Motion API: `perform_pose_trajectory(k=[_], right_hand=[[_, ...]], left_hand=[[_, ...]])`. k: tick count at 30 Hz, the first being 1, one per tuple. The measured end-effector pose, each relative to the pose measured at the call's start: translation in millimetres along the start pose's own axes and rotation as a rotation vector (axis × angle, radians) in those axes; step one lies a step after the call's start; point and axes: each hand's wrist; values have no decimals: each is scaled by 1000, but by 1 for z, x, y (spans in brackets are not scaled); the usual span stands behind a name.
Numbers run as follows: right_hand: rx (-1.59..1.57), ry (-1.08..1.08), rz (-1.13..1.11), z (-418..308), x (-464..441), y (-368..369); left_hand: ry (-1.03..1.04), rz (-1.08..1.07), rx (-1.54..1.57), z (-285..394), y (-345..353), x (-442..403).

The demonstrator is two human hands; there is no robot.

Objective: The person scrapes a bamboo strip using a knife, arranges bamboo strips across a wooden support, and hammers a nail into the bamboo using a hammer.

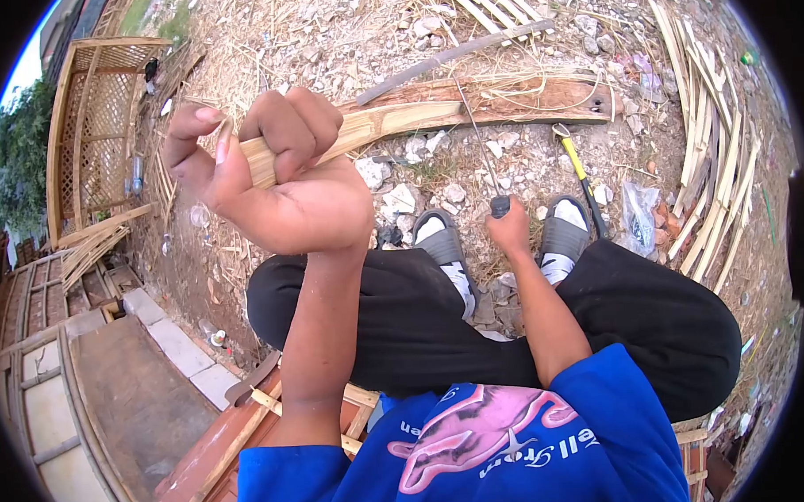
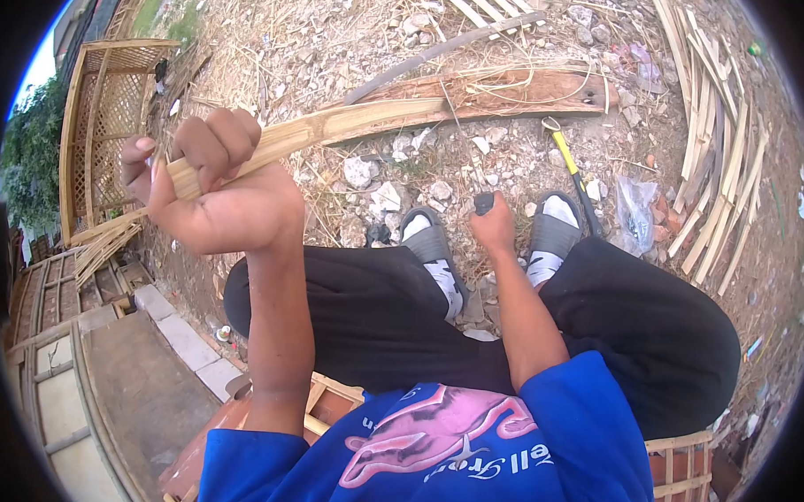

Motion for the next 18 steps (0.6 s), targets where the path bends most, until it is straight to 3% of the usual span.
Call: perform_pose_trajectory(k=[4, 7, 10, 14, 18], right_hand=[[-75, 52, -48, 4, 1, 3], [-431, 404, -155, -13, -2, 2], [-274, 204, -14, -50, -1, 6], [-279, -77, 15, -110, -10, -12], [-458, -425, 14, -187, -13, -48]], left_hand=[[-6, 18, 14, 0, -2, 0], [-1, 61, 5, 1, -4, -1], [-9, 70, 46, 0, -12, -6], [-53, -85, 92, 3, -16, -6], [-89, -167, 106, 3, -23, -17]])
Point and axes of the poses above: each hand's wrist, its own x-axis away from the middle knuckle, its own y-axis out of the palm, z = x × y, and after that the axes turned 14 degrees about -y, right-handed
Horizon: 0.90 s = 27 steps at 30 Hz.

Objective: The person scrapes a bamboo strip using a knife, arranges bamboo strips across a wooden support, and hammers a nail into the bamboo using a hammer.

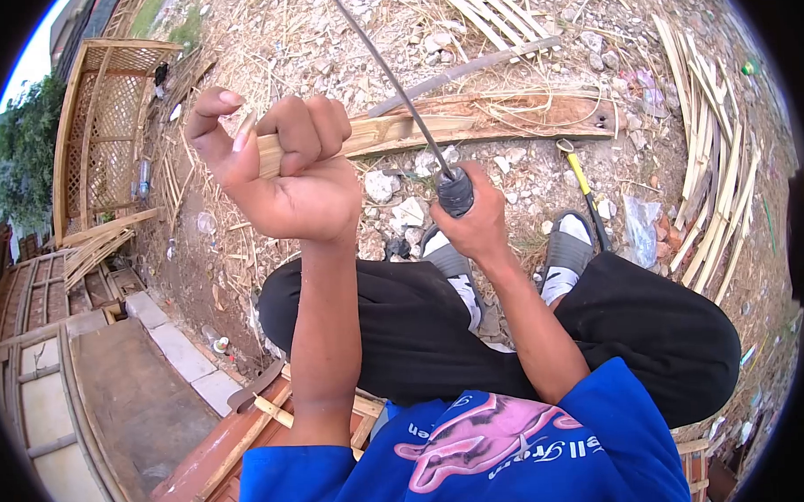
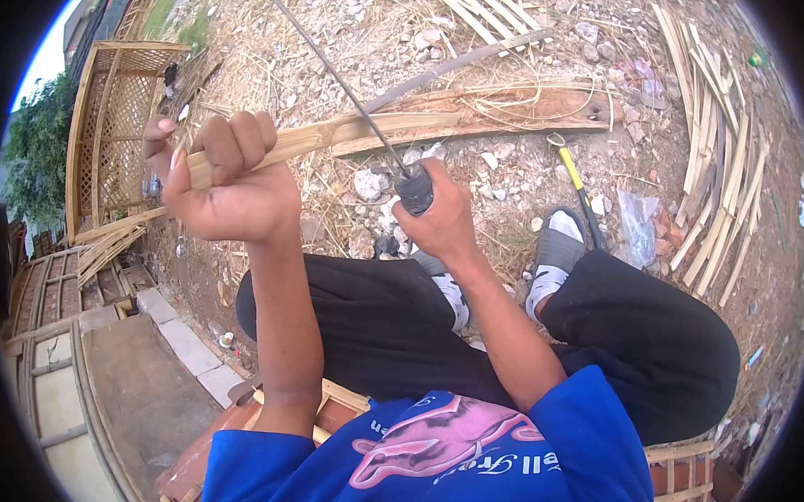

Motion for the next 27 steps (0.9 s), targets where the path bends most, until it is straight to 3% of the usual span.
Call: perform_pose_trajectory(k=[3, 6, 11, 16, 21, 24, 27], right_hand=[[-65, -221, 25, -34, -6, 8], [-75, -136, 41, -35, 0, 11], [149, 21, 4, 35, 20, -1], [215, 103, 4, 19, 13, -13], [71, -152, 28, -28, -6, -6], [81, -60, 40, 27, 14, 0], [353, 223, 6, 107, 45, -22]], left_hand=[[10, -13, 17, 0, -1, -6], [25, 4, 31, -2, -1, -5], [24, 60, 25, 0, -4, -2], [7, 17, 64, -6, 0, -9], [7, -91, -21, -6, 8, -7], [20, -22, 39, -4, 7, -7], [33, 19, 83, -3, -2, -7]])
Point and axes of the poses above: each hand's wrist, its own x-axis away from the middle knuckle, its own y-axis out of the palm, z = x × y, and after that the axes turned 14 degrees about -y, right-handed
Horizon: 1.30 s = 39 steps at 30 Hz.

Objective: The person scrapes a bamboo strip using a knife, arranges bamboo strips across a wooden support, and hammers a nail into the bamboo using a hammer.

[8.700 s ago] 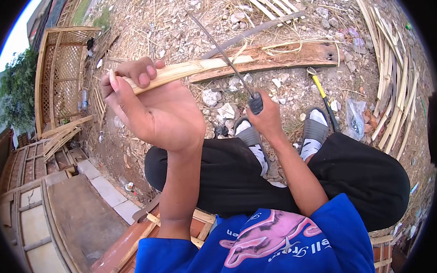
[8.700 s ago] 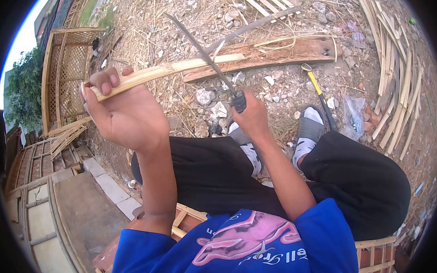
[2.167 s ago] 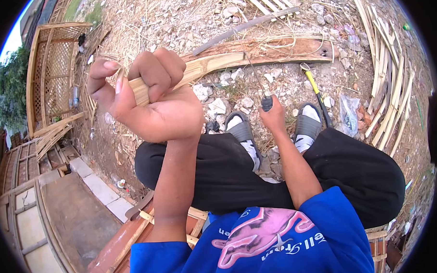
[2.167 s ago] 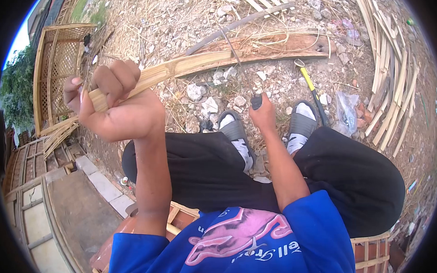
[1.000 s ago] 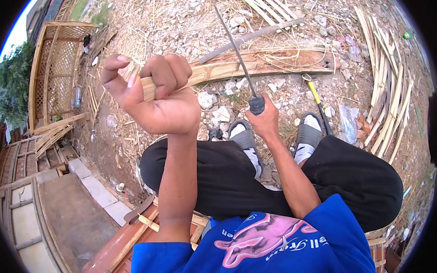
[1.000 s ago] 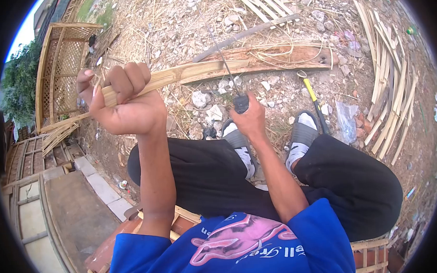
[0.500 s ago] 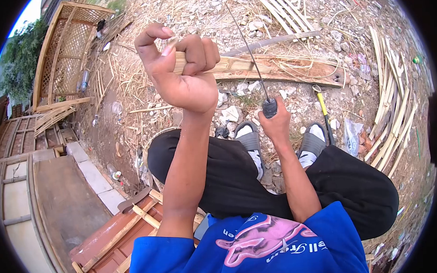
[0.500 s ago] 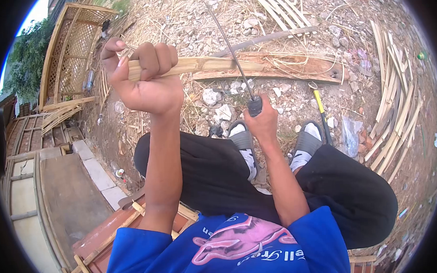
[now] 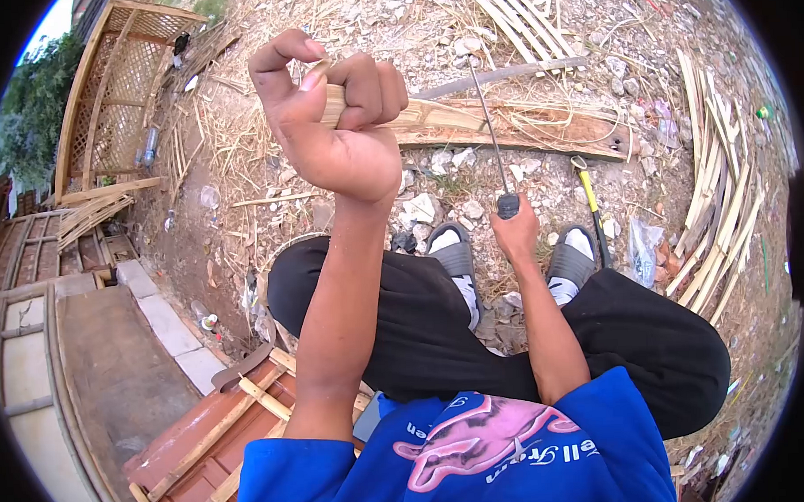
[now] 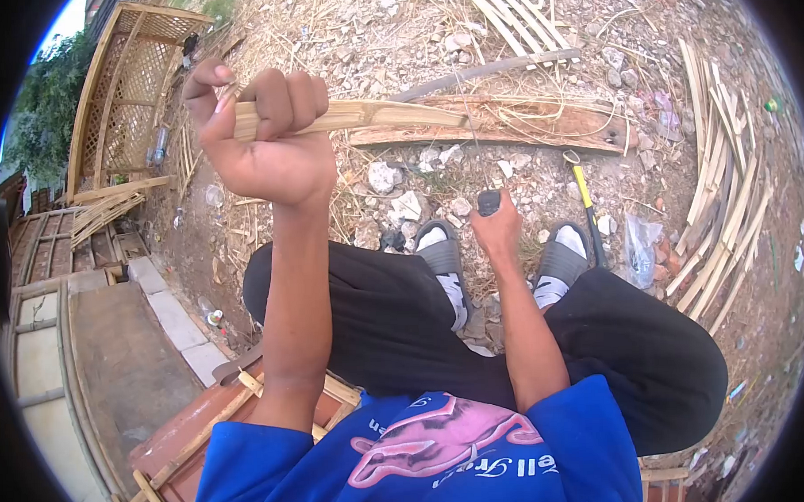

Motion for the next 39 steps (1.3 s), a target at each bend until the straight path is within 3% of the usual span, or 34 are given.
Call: perform_pose_trajectory(k=[4, 7, 8, 11, 18, 21, 26, 29, 30, 33, 35, 36, 39], right_hand=[[82, 110, -62, -10, -7, -10], [-52, 30, 11, -59, -13, -11], [-161, -103, 48, -74, -15, -12], [-300, -227, 76, -87, -16, -9], [-22, 67, 51, 21, 14, 12], [-16, 126, 3, -28, 1, -10], [-237, -105, 127, -54, -2, -3], [-62, -47, 71, -12, 7, 3], [27, 80, 15, 9, 11, 5], [242, 78, -3, 65, 19, 6], [159, 136, -20, 29, 11, 0], [127, 161, -26, 10, 7, -5], [-85, 3, 66, -14, 13, 2]], left_hand=[[-20, -72, 10, -7, 11, -5], [-40, -110, -68, -8, 5, -9], [-45, -132, -57, -8, 5, -8], [-60, -119, -86, -7, 10, -4], [-60, -108, -72, -9, 11, 0], [-51, -157, -74, -11, 17, -6], [-61, -136, -83, -10, 20, -7], [-49, -122, -70, -9, 13, -8], [-52, -119, -54, -9, 9, -8], [-54, -148, -60, -10, 10, -9], [-45, -154, -92, -12, 17, -7], [-132, 65, 65, -11, 31, -1], [-61, 67, 58, -11, 26, -7]])
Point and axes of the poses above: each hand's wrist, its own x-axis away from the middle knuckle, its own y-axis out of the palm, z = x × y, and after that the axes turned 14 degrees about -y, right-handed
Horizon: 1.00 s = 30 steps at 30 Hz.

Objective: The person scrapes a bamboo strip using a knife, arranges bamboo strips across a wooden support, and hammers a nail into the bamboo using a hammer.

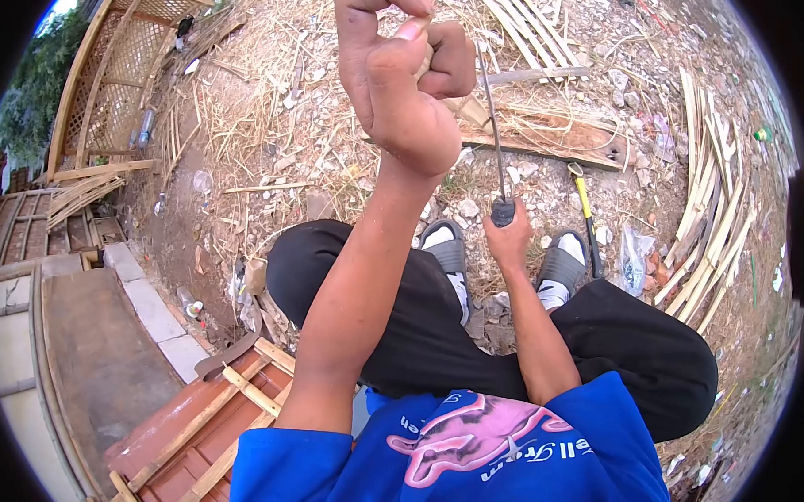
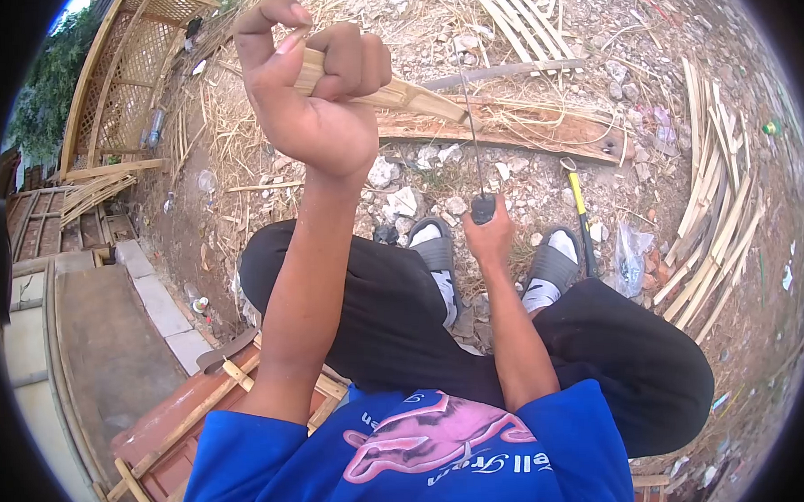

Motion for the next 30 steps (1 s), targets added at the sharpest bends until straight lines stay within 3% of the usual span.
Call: perform_pose_trajectory(k=[4, 5, 8, 13, 20, 23, 27, 30], right_hand=[[92, 71, 0, 41, 17, 7], [278, 122, -62, 69, 23, 5], [203, 186, -119, 80, 21, -5], [159, 130, 6, 45, 17, 3], [210, 162, -89, 91, 19, -3], [187, 141, -46, 80, 17, 8], [-21, 135, -2, -14, 3, 19], [-188, -88, -7, -86, -8, 20]], left_hand=[[57, -144, -154, 1, -16, -5], [59, -135, -150, 1, -16, -2], [70, -114, -158, 1, -16, -4], [63, -72, -157, 2, -15, -2], [84, 17, -102, 8, -16, 0], [115, 139, -123, 10, -20, 0], [170, 287, -160, 7, -16, 2], [192, 334, -179, 7, -12, 3]])
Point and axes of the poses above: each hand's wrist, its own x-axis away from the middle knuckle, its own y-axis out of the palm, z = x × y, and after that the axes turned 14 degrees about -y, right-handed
